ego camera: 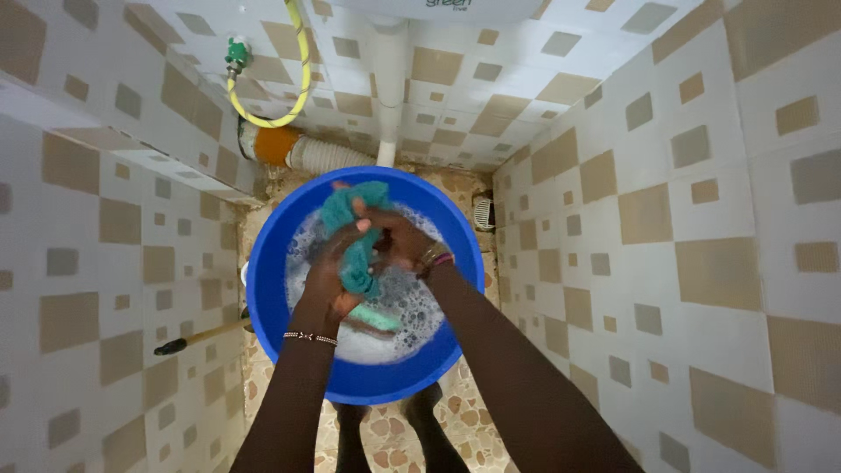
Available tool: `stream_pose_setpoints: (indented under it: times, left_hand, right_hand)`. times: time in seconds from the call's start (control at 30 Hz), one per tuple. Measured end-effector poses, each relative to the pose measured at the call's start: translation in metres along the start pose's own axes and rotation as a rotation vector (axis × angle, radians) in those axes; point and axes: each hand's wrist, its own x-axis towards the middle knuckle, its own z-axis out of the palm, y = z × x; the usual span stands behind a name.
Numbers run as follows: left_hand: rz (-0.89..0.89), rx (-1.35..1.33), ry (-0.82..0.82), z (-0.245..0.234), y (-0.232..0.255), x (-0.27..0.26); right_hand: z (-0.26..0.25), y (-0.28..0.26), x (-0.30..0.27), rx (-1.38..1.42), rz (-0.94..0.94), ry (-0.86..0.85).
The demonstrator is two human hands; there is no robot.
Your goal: The person washes a teal towel in a blue basin of soapy water, wrings it out, and wipes the top of a white water heater. The person then picks up a pink plastic basket, places it in the basin, and scrubs it with a green brush.
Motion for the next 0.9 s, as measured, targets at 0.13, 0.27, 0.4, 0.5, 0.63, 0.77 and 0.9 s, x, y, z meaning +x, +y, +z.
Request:
stream_pose_setpoints:
  times: [0.13, 0.27, 0.4, 0.5, 0.63, 0.77, 0.9]
  left_hand:
    - [-0.148, -0.091, -0.158, -0.002, 0.003, -0.006]
    - [-0.292, -0.172, -0.321, -0.005, 0.013, -0.007]
    - [-0.348, -0.119, -0.164, -0.002, 0.018, -0.008]
    - [-0.471, -0.136, -0.149, 0.013, 0.028, -0.013]
    - [-0.432, 0.373, 0.129, 0.036, 0.033, -0.017]
    - [-0.442, 0.539, 0.338, 0.010, 0.013, -0.004]
    - [0.301, 1.649, 0.109, -0.059, -0.039, 0.036]
  right_hand:
    - [0.013, -0.036, -0.017, -0.046, -0.022, -0.203]
    - [0.035, -0.057, -0.018, -0.113, -0.108, -0.396]
    - [0.034, -0.046, -0.009, -0.339, 0.078, 0.203]
    - [0.026, -0.037, 0.009, -0.294, 0.129, 0.170]
    - [0.008, -0.028, 0.030, -0.424, 0.166, 0.194]
    - [-0.018, -0.016, 0.065, -1.584, -0.131, -0.134]
    - [-0.046, 0.014, 0.087, -1.558, -0.058, 0.102]
